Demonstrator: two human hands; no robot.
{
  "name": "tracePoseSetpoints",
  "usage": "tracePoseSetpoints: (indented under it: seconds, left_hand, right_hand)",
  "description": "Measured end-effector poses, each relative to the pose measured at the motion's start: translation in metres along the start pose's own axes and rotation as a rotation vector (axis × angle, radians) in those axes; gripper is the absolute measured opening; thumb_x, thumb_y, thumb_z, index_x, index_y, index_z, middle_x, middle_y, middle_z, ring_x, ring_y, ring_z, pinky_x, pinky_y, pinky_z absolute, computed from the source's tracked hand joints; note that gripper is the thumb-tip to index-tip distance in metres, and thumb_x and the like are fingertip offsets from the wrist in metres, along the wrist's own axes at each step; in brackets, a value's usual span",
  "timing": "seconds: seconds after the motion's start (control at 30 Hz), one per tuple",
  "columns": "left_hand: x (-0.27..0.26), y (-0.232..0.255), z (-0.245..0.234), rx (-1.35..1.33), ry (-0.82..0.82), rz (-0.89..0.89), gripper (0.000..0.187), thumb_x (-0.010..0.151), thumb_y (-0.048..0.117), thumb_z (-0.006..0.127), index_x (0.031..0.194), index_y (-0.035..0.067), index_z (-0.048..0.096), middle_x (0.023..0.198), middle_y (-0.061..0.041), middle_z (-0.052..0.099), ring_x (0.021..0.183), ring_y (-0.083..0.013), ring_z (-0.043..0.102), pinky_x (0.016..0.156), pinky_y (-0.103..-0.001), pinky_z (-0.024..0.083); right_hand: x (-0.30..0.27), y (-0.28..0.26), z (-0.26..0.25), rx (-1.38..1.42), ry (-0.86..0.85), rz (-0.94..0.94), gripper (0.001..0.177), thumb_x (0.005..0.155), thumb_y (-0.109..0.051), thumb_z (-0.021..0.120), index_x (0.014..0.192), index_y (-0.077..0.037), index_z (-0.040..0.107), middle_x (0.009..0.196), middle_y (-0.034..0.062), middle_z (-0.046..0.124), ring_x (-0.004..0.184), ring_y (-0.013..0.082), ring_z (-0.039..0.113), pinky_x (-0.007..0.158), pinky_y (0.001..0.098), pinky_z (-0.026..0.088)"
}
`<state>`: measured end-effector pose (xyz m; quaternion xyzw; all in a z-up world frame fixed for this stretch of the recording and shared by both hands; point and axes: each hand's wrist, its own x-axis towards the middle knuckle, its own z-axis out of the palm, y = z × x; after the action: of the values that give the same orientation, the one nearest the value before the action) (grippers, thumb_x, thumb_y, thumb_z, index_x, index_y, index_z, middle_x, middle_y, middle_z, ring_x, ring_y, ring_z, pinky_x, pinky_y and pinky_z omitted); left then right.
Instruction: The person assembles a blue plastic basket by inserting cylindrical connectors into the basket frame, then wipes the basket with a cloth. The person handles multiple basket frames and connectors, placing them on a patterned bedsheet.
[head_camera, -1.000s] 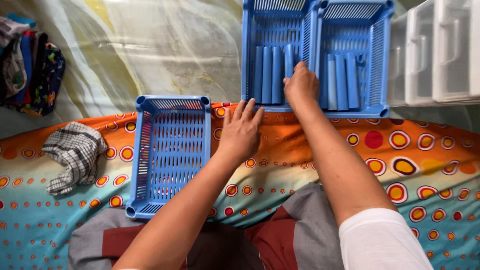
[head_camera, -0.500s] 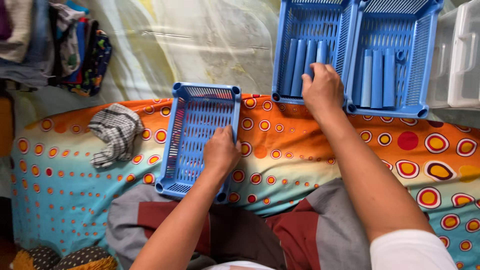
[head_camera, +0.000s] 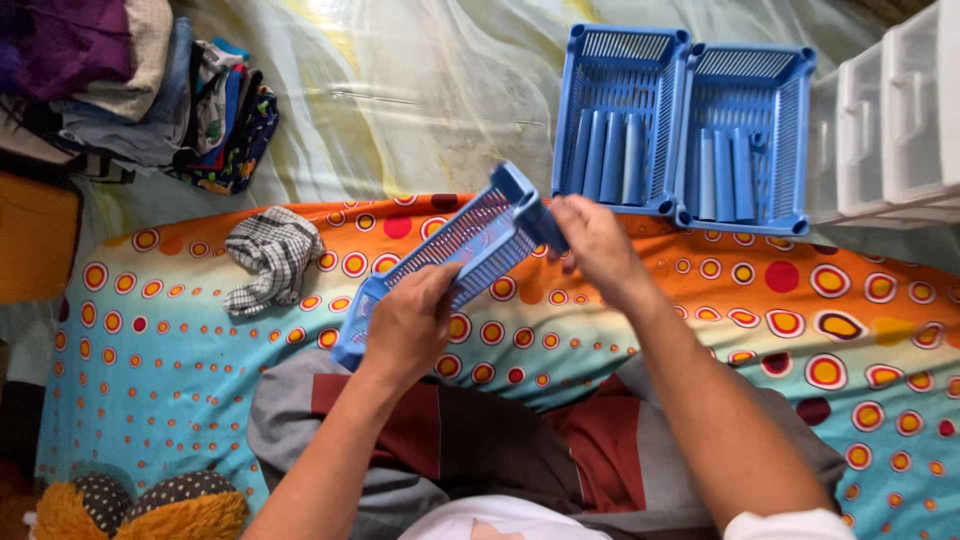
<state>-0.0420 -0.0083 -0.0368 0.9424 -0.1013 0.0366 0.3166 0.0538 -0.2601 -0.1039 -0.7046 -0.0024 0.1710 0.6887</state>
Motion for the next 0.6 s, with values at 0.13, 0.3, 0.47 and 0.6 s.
tracePoseSetpoints:
  seconds: [0.13,0.3,0.47,0.6]
  left_hand:
    - [-0.017,-0.003,-0.015,0.008,0.052,0.091,0.032,0.088,0.003,0.065,0.119,0.011,0.068,0.098,-0.009,0.070,0.093,-0.0342,0.067,0.078,-0.046,0.053]
    - [-0.026,0.007,-0.029,0.209,0.039,0.161,0.051,0.075,-0.003,0.063,0.119,0.019,0.073,0.095,-0.003,0.070,0.091,-0.0274,0.064,0.084,-0.048,0.042]
    - [-0.027,0.023,-0.040,0.351,-0.081,0.275,0.041,0.071,0.006,0.068,0.104,0.029,0.077,0.088,0.000,0.067,0.101,-0.0254,0.059,0.104,-0.050,0.029]
    - [-0.023,0.041,-0.027,0.466,-0.107,0.399,0.029,0.078,0.009,0.069,0.095,0.031,0.078,0.087,0.000,0.065,0.106,-0.0248,0.059,0.117,-0.055,0.021]
  right_hand:
    - [-0.055,-0.004,0.023,0.136,0.052,0.000,0.030,0.105,-0.034,0.051,0.106,-0.006,0.060,0.073,0.0013,0.062,0.055,0.0087,0.058,0.047,0.0245,0.044]
    - [-0.107,-0.024,0.046,-0.128,0.163,-0.191,0.050,0.095,-0.037,0.065,0.127,-0.003,0.048,0.077,0.0039,0.068,0.065,0.0134,0.064,0.059,0.0280,0.051]
    - [-0.148,-0.044,0.054,-0.743,0.311,-0.728,0.058,0.084,-0.029,0.077,0.130,0.001,0.056,0.102,0.0225,0.064,0.088,0.0327,0.065,0.075,0.0386,0.054]
    - [-0.167,-0.023,0.061,-0.633,0.093,-0.524,0.032,0.090,-0.023,0.074,0.117,-0.006,0.068,0.100,0.0102,0.073,0.088,0.0243,0.071,0.078,0.0370,0.055]
